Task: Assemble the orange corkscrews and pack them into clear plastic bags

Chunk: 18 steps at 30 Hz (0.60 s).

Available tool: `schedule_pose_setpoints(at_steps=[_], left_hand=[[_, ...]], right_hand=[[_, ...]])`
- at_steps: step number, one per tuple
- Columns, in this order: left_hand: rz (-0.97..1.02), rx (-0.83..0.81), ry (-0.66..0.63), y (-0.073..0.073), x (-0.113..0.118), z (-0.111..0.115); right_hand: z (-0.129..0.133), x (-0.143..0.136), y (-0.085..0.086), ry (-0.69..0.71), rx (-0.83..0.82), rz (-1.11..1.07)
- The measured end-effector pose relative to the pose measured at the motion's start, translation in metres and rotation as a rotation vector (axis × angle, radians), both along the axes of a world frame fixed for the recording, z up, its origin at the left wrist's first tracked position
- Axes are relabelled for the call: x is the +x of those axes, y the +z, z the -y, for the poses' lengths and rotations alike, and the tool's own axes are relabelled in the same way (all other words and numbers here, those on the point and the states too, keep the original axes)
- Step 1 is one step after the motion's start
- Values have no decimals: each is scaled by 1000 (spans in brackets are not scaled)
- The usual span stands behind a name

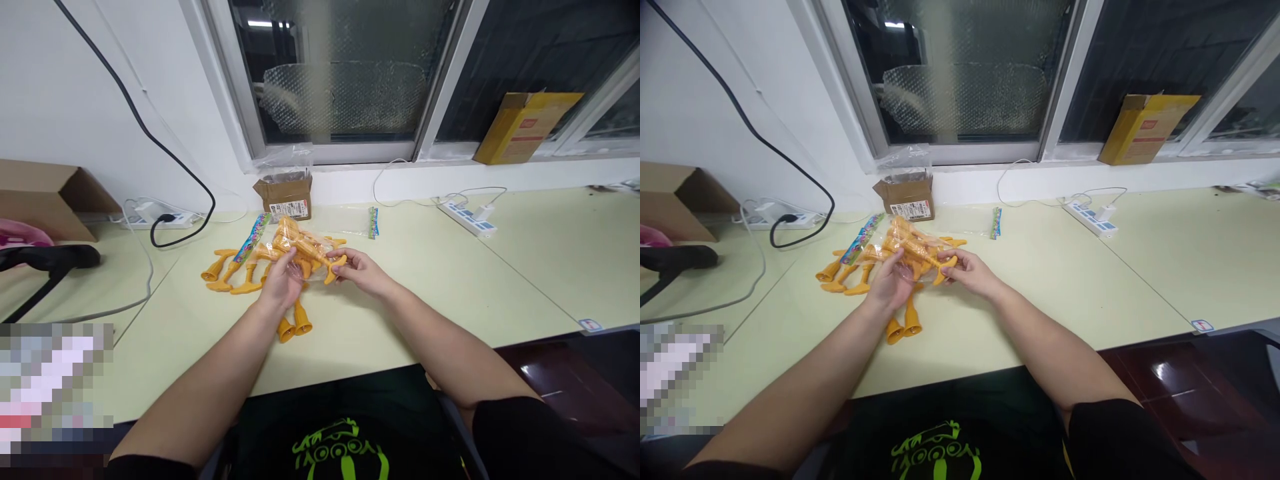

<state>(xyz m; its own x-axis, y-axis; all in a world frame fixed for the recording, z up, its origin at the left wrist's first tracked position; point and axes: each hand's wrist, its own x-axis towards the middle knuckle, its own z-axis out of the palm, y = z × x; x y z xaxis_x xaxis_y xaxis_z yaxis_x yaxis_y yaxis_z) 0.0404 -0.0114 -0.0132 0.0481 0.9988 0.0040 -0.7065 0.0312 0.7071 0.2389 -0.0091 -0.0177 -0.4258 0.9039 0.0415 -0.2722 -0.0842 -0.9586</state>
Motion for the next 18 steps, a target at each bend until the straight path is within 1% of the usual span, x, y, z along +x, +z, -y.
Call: schedule_pose_setpoints(at_steps=[2, 4, 6, 8, 10, 12, 16, 18], left_hand=[[-22, 1, -56, -1, 2, 1], [-35, 9, -60, -3, 3, 2], [-38, 14, -37, -4, 4, 2], [-43, 20, -14, -6, 4, 2], [-53, 22, -10, -6, 4, 2], [-59, 17, -21, -6, 4, 3], [-76, 9, -76, -3, 7, 7], [-108, 17, -81, -3, 8, 8]], right_hand=[[0, -1, 1, -52, 45, 30], [0, 0, 3, -63, -2, 5], [-1, 3, 5, -16, -107, -47], [-2, 8, 7, 61, -214, -90], [-4, 10, 7, 96, -259, -91], [-4, 9, 5, 42, -204, -48], [0, -3, -1, -183, 71, 28], [1, -8, -2, -242, 124, 12]])
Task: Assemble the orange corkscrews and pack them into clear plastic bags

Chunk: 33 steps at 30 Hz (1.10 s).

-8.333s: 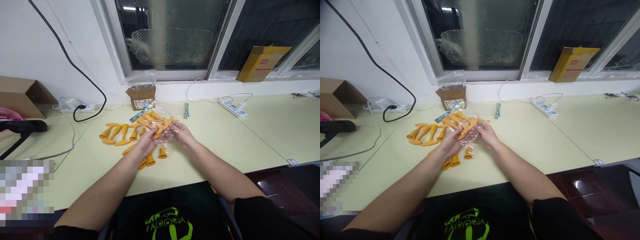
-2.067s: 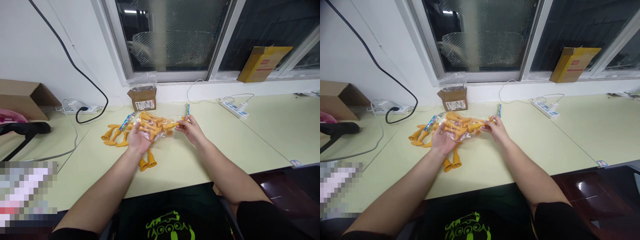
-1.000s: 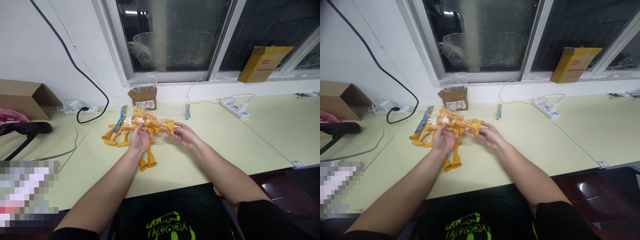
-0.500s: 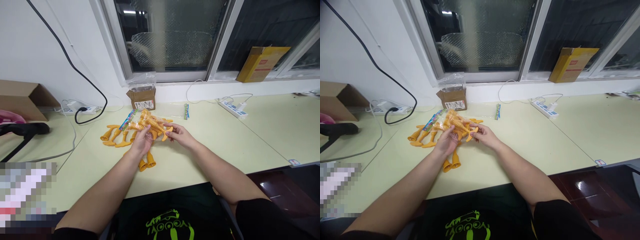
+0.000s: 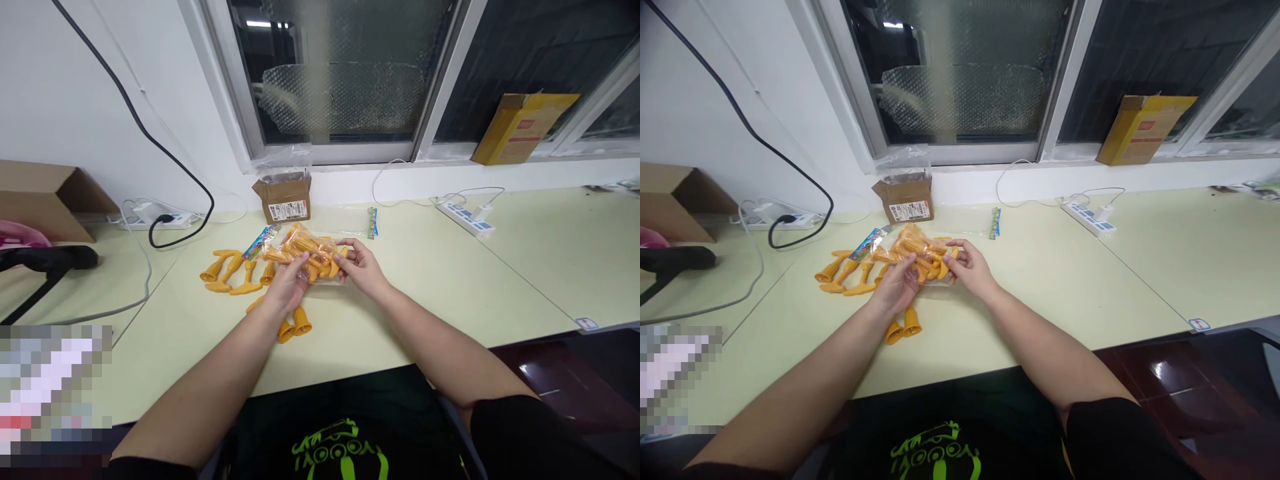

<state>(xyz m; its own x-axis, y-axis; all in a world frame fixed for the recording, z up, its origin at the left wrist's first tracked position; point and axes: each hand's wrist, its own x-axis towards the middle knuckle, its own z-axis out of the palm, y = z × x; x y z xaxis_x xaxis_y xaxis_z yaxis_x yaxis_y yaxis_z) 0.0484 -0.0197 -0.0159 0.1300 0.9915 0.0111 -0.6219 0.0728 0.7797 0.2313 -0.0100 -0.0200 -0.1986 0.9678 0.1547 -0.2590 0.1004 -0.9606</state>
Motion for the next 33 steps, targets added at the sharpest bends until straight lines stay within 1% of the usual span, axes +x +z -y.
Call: schedule_pose_setpoints(at_steps=[2, 6, 7, 9, 12, 14, 16, 19, 22, 24, 27, 29, 31, 33], left_hand=[[-48, 7, 12, -1, 1, 1], [-94, 6, -10, -2, 1, 2], [-95, -1, -23, -3, 1, 2], [-104, -28, -53, -5, 1, 1], [-106, -64, -129, -9, 3, 1], [-93, -77, -139, -9, 4, 1], [-81, -94, -97, -7, 4, 1], [-58, -131, -20, -2, 1, 0], [-3, -180, -25, 2, -2, -2], [51, -186, -39, 4, -4, -2], [104, -169, -63, 6, -5, -1], [117, -171, -84, 8, -5, 1], [134, -173, -108, 10, -4, 3], [159, -169, -143, 12, -4, 4]], right_hand=[[0, -2, 0, 20, -47, -25], [1, 0, 3, 220, -296, -14], [1, 0, 4, 255, -338, 6], [3, -2, 3, 272, -333, 54], [5, -7, 1, 186, -169, 102], [6, -9, 1, 108, -58, 109], [9, -7, 4, 63, 21, 92], [17, -2, 12, 60, 154, 103], [25, 2, 16, 59, 355, 243], [27, 2, 14, 26, 489, 371], [22, -2, 9, -59, 641, 553], [15, -2, 8, -95, 740, 621], [10, 1, 13, -115, 828, 658], [6, 8, 23, -120, 885, 697]])
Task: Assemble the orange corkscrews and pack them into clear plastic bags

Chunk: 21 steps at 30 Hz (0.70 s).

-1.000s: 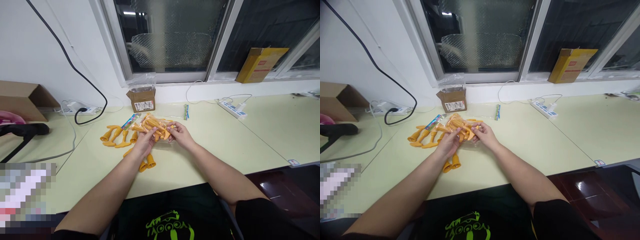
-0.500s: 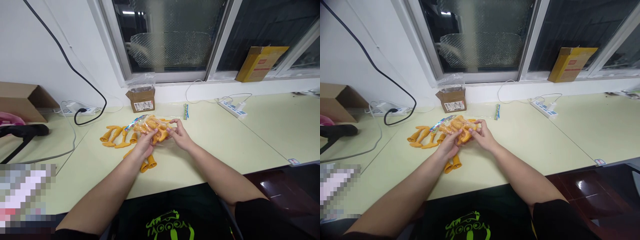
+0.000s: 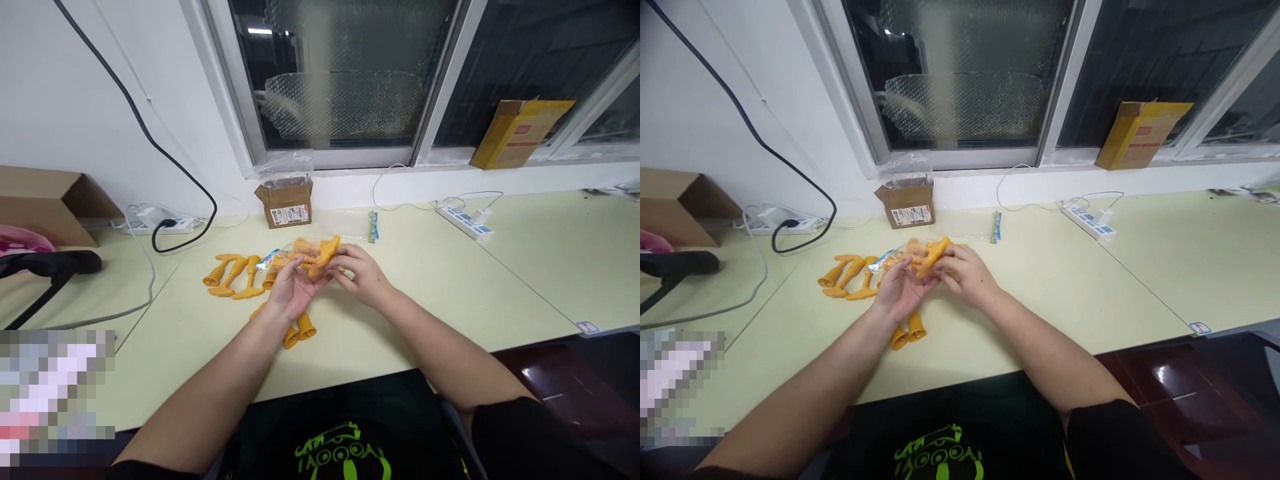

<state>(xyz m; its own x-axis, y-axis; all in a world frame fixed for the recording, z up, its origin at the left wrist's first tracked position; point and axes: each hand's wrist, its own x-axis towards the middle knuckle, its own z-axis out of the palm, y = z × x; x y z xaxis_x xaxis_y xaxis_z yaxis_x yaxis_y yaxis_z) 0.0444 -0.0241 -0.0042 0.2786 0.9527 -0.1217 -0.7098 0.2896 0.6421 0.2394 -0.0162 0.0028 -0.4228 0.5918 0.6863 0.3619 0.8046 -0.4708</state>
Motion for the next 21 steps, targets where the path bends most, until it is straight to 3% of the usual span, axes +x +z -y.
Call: schedule_pose_setpoints(at_steps=[7, 11, 15, 21], left_hand=[[122, 1, 16, 2, -8, -2], [214, 82, 10, 6, -13, 0], [223, 110, -14, 9, -14, 3], [129, 2, -86, 3, -10, -2]], right_hand=[[-2, 40, 53, 85, 16, 139], [-11, 63, 71, 48, -16, 121], [-24, 82, 70, -51, -39, -12], [-44, 85, 49, -183, -102, -133]])
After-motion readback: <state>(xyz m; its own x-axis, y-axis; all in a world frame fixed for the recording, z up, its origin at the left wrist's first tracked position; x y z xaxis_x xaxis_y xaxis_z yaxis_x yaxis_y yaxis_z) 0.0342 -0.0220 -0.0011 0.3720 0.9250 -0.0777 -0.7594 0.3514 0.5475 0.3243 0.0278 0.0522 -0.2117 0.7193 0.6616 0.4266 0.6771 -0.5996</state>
